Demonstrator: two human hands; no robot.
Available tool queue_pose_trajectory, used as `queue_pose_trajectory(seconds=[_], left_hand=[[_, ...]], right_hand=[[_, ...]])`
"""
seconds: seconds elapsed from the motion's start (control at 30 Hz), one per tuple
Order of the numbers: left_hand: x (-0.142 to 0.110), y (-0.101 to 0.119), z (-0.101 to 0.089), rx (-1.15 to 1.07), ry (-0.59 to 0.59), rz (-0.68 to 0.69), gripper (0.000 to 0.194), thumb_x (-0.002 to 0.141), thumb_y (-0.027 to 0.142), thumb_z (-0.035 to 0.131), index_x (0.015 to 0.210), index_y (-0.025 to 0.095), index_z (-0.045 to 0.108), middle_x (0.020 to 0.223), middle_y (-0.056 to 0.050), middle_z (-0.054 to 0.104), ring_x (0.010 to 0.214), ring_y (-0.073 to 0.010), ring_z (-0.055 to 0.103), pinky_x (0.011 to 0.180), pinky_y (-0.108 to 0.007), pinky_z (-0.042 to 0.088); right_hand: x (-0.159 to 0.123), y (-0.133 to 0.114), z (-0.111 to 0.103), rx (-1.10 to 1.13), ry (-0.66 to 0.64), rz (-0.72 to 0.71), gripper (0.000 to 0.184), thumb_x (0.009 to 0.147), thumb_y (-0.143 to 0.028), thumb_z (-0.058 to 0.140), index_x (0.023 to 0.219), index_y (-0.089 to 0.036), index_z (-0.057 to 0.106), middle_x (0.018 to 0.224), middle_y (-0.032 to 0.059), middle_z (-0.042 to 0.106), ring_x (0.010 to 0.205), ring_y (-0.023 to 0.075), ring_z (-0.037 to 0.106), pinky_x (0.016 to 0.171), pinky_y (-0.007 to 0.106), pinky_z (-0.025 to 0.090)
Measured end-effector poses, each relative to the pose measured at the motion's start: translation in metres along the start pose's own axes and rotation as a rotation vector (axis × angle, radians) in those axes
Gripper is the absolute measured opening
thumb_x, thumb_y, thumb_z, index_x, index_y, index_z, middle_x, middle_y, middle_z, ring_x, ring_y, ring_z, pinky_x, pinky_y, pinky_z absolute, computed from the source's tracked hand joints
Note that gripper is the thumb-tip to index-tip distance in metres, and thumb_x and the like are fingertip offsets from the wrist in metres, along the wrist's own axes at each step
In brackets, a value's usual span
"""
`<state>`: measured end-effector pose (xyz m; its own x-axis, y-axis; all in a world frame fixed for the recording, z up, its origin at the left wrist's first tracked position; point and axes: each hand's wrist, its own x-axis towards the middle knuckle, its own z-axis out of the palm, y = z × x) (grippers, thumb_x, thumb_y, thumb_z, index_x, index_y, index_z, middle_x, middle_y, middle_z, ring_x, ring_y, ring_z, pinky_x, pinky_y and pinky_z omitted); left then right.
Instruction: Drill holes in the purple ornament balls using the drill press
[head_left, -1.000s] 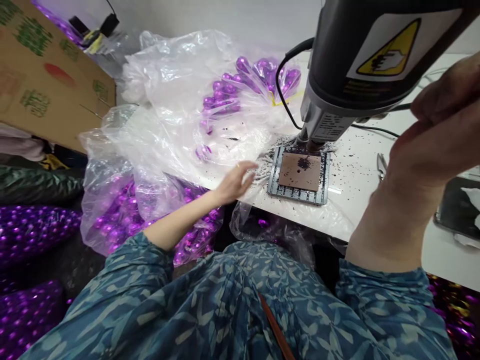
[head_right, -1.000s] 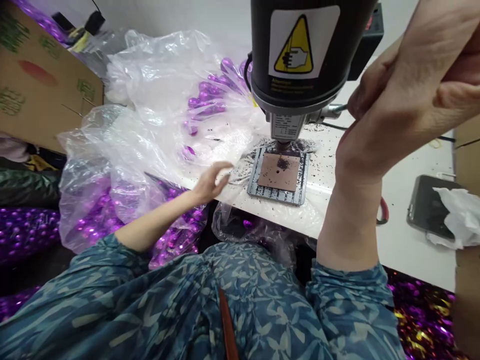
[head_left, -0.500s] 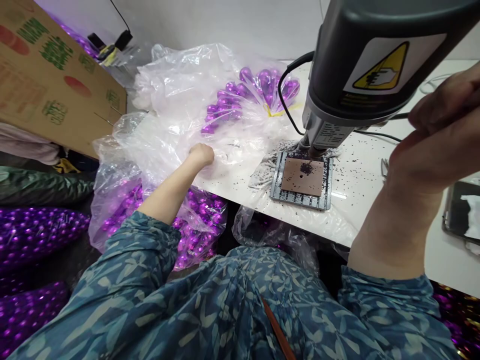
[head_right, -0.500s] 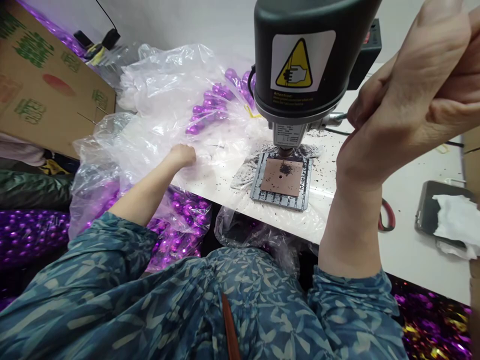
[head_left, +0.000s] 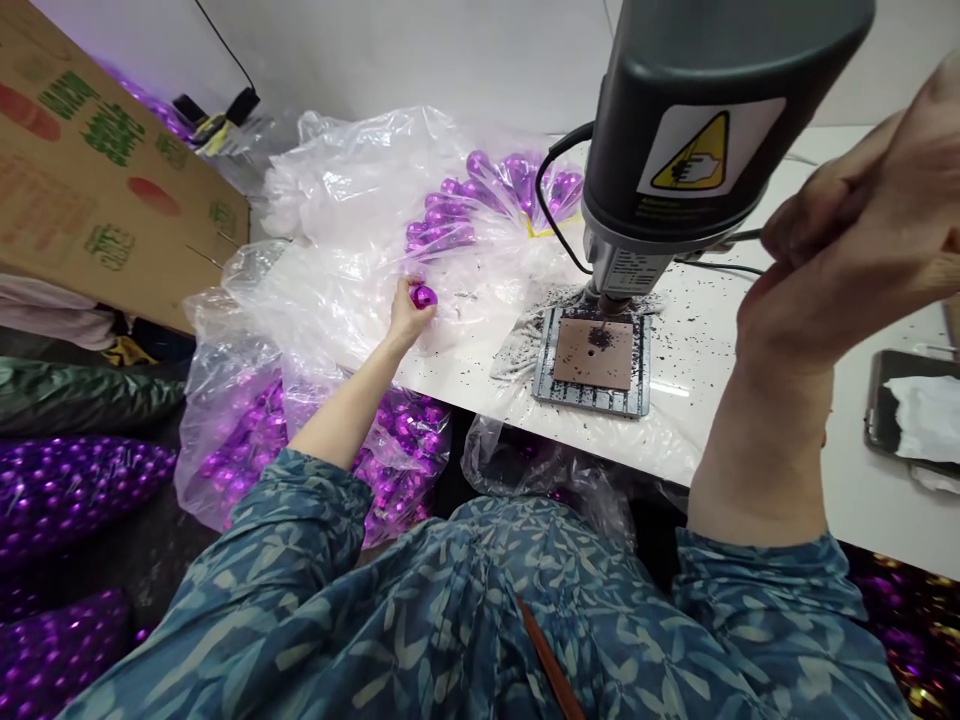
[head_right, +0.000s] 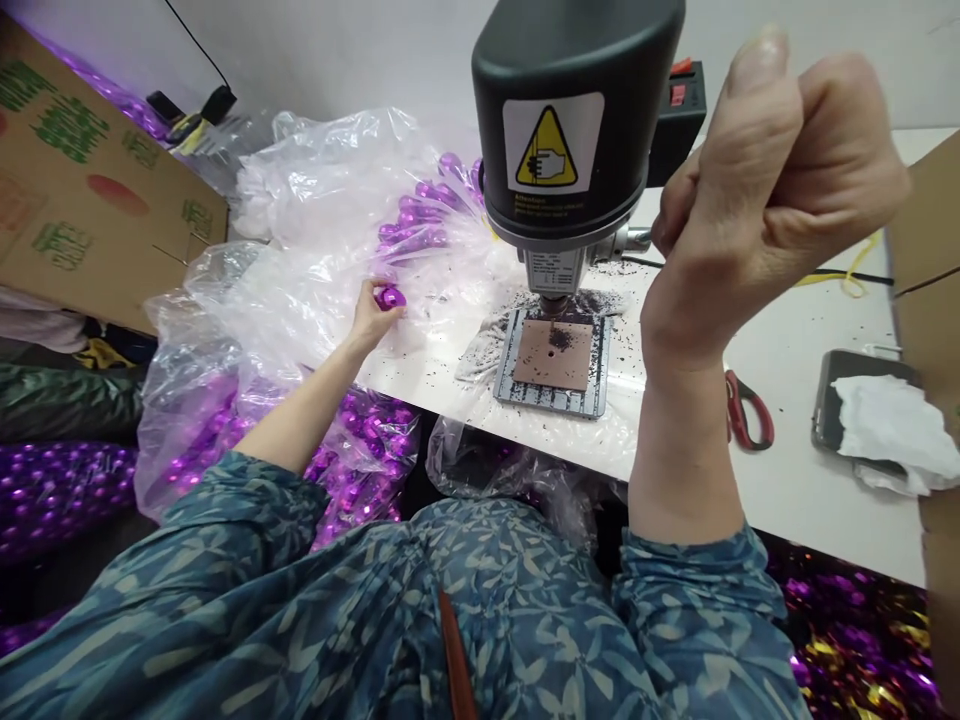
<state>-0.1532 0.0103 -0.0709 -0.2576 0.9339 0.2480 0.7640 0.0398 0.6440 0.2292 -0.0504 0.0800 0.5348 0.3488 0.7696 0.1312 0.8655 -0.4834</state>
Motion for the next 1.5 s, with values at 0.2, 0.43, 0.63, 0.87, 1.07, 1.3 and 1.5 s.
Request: queue_pose_trajectory(seconds=[0.2, 0.43, 0.63, 0.87, 1.07, 1.3, 1.5], left_hand=[[-0.050, 0.048, -0.003, 0.175, 0.149, 0.366, 0.052, 0.087, 0.028, 0.068, 0.137, 0.026, 0.057, 0.148, -0.016, 0.054, 0.144, -0.0376, 0.048, 0.127, -0.060, 0.025], [-0.102, 0.105, 0.006, 0.130, 0.069, 0.460, 0.057, 0.084, 0.036, 0.079, 0.135, 0.026, 0.056, 0.123, -0.012, 0.070, 0.121, -0.0369, 0.065, 0.125, -0.068, 0.026], [-0.141, 0.138, -0.015, 0.436, -0.030, 0.410, 0.047, 0.095, 0.027, 0.063, 0.141, 0.024, 0.056, 0.137, -0.016, 0.064, 0.148, -0.0464, 0.043, 0.123, -0.082, 0.013], [-0.132, 0.142, -0.025, -0.206, -0.215, 0.425, 0.051, 0.085, 0.035, 0.078, 0.129, 0.021, 0.056, 0.121, -0.010, 0.066, 0.101, -0.0236, 0.072, 0.089, -0.040, 0.064], [-0.108, 0.138, 0.056, -0.675, -0.636, 0.266, 0.055, 0.088, 0.048, 0.078, 0.130, 0.021, 0.054, 0.113, -0.010, 0.072, 0.098, -0.0191, 0.071, 0.083, -0.032, 0.061], [-0.096, 0.130, 0.095, -0.637, -0.646, 0.222, 0.054, 0.090, 0.054, 0.073, 0.128, 0.018, 0.060, 0.118, -0.011, 0.073, 0.102, -0.0201, 0.070, 0.088, -0.032, 0.058], [-0.098, 0.128, 0.110, -0.519, -0.552, 0.315, 0.049, 0.087, 0.046, 0.079, 0.123, 0.020, 0.060, 0.114, -0.009, 0.074, 0.096, -0.0189, 0.071, 0.083, -0.031, 0.058]], right_hand=[[-0.001, -0.001, 0.003, 0.037, 0.011, -0.084, 0.061, 0.089, -0.046, 0.065, 0.053, -0.022, 0.021, 0.046, -0.0039, 0.027, 0.041, 0.0032, 0.035, 0.053, 0.027, 0.020], [-0.001, -0.012, 0.011, 0.067, 0.052, -0.073, 0.061, 0.077, -0.054, 0.066, 0.048, -0.020, 0.025, 0.044, -0.0052, 0.024, 0.038, 0.0007, 0.032, 0.049, 0.026, 0.016], [-0.005, -0.014, 0.008, 0.022, 0.023, -0.064, 0.047, 0.084, -0.046, 0.061, 0.058, -0.018, 0.034, 0.047, -0.0074, 0.032, 0.041, -0.0003, 0.030, 0.056, 0.023, 0.024], [-0.007, -0.010, 0.007, 0.163, -0.021, -0.187, 0.038, 0.094, -0.025, 0.057, 0.062, -0.015, 0.039, 0.050, -0.0084, 0.032, 0.043, -0.0031, 0.030, 0.055, 0.019, 0.024], [-0.008, -0.012, 0.007, 0.192, -0.029, -0.169, 0.038, 0.096, -0.011, 0.053, 0.063, -0.014, 0.033, 0.052, -0.0081, 0.030, 0.045, -0.0051, 0.031, 0.057, 0.016, 0.023], [-0.010, -0.016, 0.010, 0.159, 0.007, -0.174, 0.040, 0.094, -0.003, 0.050, 0.063, -0.015, 0.028, 0.050, -0.0082, 0.027, 0.042, -0.0047, 0.028, 0.053, 0.016, 0.019], [-0.011, -0.017, 0.010, 0.156, 0.022, -0.189, 0.037, 0.092, -0.011, 0.052, 0.062, -0.014, 0.032, 0.051, -0.0069, 0.023, 0.041, -0.0025, 0.031, 0.050, 0.016, 0.023]])
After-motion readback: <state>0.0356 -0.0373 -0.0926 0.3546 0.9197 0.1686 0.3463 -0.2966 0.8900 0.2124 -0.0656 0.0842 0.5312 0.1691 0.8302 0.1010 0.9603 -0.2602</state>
